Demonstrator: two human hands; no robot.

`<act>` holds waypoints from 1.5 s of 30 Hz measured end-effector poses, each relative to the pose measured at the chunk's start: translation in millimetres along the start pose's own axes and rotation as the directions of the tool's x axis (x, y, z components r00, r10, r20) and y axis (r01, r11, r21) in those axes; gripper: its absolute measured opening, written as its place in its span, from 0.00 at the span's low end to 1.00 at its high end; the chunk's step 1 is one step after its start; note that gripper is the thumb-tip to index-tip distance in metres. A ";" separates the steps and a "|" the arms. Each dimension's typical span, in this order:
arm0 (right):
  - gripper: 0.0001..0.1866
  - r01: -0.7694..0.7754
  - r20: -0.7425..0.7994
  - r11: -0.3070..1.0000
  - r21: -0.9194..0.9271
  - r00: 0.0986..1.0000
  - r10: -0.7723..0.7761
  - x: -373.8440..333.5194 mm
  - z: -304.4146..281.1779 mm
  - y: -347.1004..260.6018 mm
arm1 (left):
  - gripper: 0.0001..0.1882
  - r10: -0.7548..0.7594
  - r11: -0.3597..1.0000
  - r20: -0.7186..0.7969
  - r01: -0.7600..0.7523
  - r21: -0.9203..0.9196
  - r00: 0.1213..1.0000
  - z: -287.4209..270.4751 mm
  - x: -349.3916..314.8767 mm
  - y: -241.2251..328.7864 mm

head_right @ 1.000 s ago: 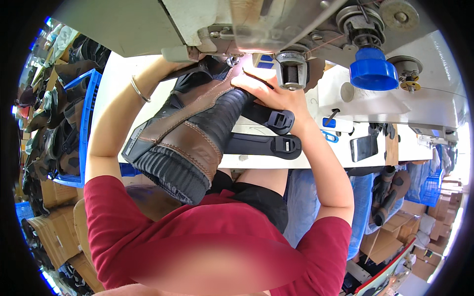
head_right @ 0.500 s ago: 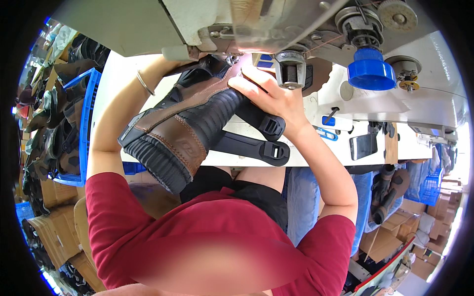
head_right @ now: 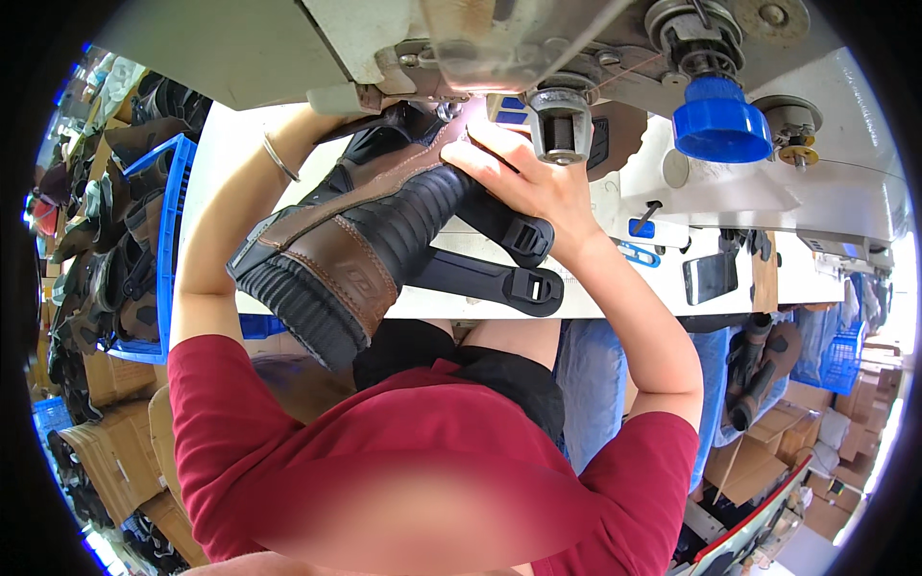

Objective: The person stitches shoe upper components using a sewing machine, winds thread onto a bobbin, cuts threads using snips, and continues sewing pieces of footwear together.

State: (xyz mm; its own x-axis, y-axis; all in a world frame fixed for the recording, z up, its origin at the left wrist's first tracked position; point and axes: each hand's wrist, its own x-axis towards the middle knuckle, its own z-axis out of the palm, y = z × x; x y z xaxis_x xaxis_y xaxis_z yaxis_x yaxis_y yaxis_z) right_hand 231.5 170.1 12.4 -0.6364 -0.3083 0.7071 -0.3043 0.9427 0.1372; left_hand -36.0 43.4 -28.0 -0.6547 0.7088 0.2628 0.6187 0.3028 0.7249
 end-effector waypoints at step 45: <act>0.28 -0.380 0.445 0.731 0.567 0.888 0.117 13.2 -12.3 44.6 | 0.14 -0.042 0.998 -0.031 0.041 -0.037 0.999 21.1 -31.7 22.1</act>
State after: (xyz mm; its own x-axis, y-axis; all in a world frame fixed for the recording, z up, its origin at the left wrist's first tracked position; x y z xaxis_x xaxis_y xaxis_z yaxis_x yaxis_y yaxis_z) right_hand 218.3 209.6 36.4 -0.9159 -0.2201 0.3356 -0.3821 0.7340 -0.5615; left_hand 7.5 41.1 -33.8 -0.6933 0.6753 0.2515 0.5750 0.3081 0.7579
